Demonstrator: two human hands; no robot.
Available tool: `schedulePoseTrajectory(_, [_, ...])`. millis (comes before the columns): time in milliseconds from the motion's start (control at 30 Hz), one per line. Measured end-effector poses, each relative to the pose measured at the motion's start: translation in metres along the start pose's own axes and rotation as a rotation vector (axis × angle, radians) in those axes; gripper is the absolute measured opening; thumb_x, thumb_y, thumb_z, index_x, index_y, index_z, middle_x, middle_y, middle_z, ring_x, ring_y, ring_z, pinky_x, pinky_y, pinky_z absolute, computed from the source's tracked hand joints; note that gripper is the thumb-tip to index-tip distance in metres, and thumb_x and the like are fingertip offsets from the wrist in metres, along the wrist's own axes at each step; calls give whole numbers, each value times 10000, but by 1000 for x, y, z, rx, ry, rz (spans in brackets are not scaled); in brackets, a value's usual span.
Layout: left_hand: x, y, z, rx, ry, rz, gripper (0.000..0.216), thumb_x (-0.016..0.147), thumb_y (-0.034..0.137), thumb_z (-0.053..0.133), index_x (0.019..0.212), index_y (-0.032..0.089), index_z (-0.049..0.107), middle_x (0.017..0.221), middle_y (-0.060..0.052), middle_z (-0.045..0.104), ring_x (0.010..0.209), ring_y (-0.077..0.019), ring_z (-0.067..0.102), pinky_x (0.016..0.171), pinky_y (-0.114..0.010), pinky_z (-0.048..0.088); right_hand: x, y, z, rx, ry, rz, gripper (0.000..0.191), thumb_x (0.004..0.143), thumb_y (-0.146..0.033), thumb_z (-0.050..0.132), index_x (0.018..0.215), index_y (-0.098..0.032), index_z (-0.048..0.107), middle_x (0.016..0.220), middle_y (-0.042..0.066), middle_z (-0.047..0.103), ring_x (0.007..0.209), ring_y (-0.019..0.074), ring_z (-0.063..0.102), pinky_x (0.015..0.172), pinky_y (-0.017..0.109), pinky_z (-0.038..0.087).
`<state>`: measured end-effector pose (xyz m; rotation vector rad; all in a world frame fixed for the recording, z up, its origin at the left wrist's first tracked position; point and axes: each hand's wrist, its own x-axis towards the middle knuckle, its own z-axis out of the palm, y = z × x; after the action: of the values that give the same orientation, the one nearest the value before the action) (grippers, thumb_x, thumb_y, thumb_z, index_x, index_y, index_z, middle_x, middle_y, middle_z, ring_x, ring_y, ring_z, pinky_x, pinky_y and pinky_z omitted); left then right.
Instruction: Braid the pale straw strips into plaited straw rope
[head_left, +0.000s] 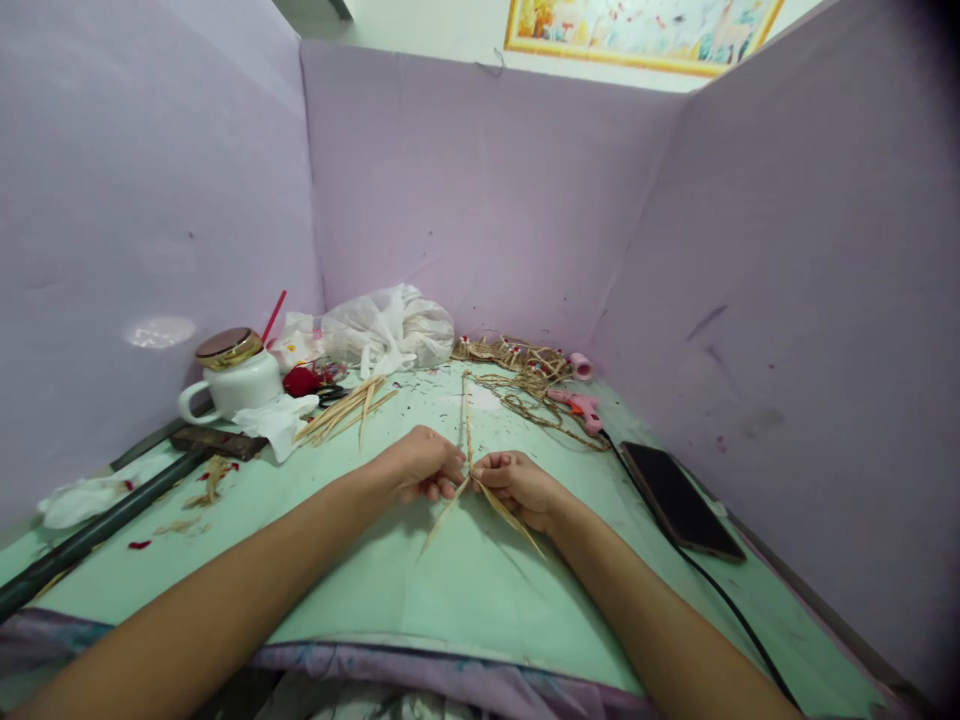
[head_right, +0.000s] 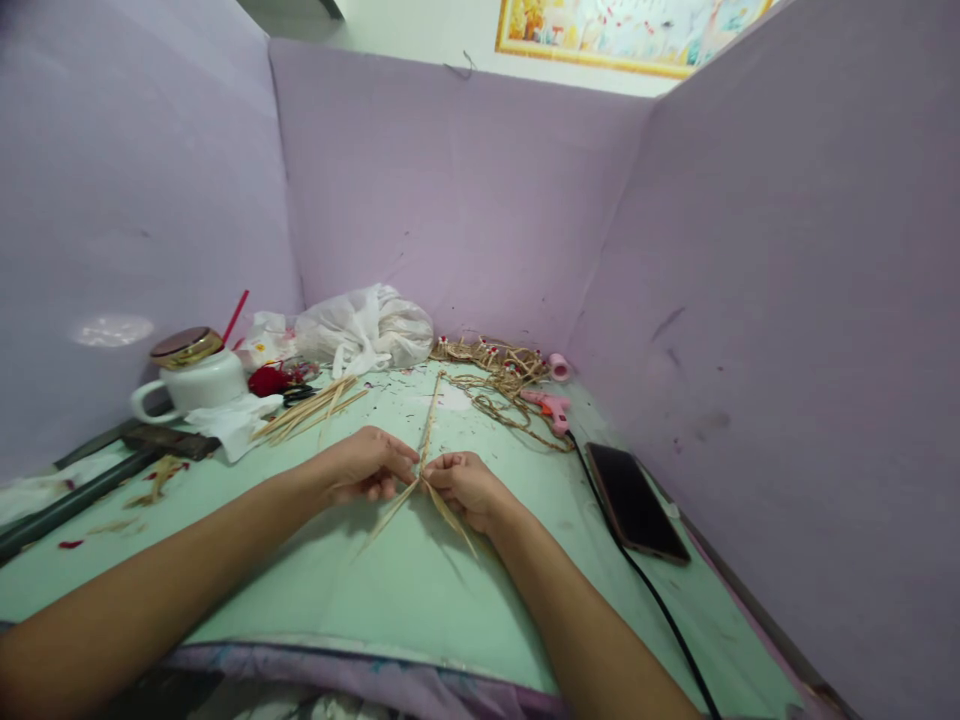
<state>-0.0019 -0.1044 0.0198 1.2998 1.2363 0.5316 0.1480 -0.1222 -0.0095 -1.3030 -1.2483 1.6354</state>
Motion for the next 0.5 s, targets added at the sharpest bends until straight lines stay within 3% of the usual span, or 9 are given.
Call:
schedulePoseTrajectory(100, [5, -4, 8, -36, -112, -50, 49, 577, 114, 503, 571, 88, 545, 460, -24, 523, 377, -79, 453, 353, -183, 303, 0, 0, -1, -4, -23, -18, 177, 553, -260, 615, 556, -139, 487, 363, -79, 383, 322, 13, 187, 358, 187, 74])
schedulePoseTrajectory(233, [12, -8, 10, 223, 30, -9, 99, 556, 148, 552, 483, 123, 489, 322, 47, 354, 274, -59, 300, 308, -193, 200, 4, 4, -2, -139, 2, -89, 104, 572, -210, 582, 553, -134, 513, 371, -69, 401, 343, 28, 249, 367, 183, 144])
schedulePoseTrajectory(400, [22, -14, 9, 297, 28, 22, 38, 539, 149, 544, 530, 131, 512, 323, 65, 322, 280, -49, 233, 320, -203, 145, 9, 8, -1, -366, 146, -175, 28, 557, -104, 552, 554, -130, 539, 423, -52, 470, 409, 49, 345, 419, 182, 259])
schedulePoseTrajectory(500, [23, -17, 13, 305, 52, 62, 16, 525, 137, 526, 522, 135, 511, 304, 71, 276, 297, -58, 221, 331, -212, 133, 6, 5, -4, -351, 113, -129, 42, 587, -121, 550, 545, -129, 554, 412, -48, 456, 400, 51, 349, 402, 179, 249])
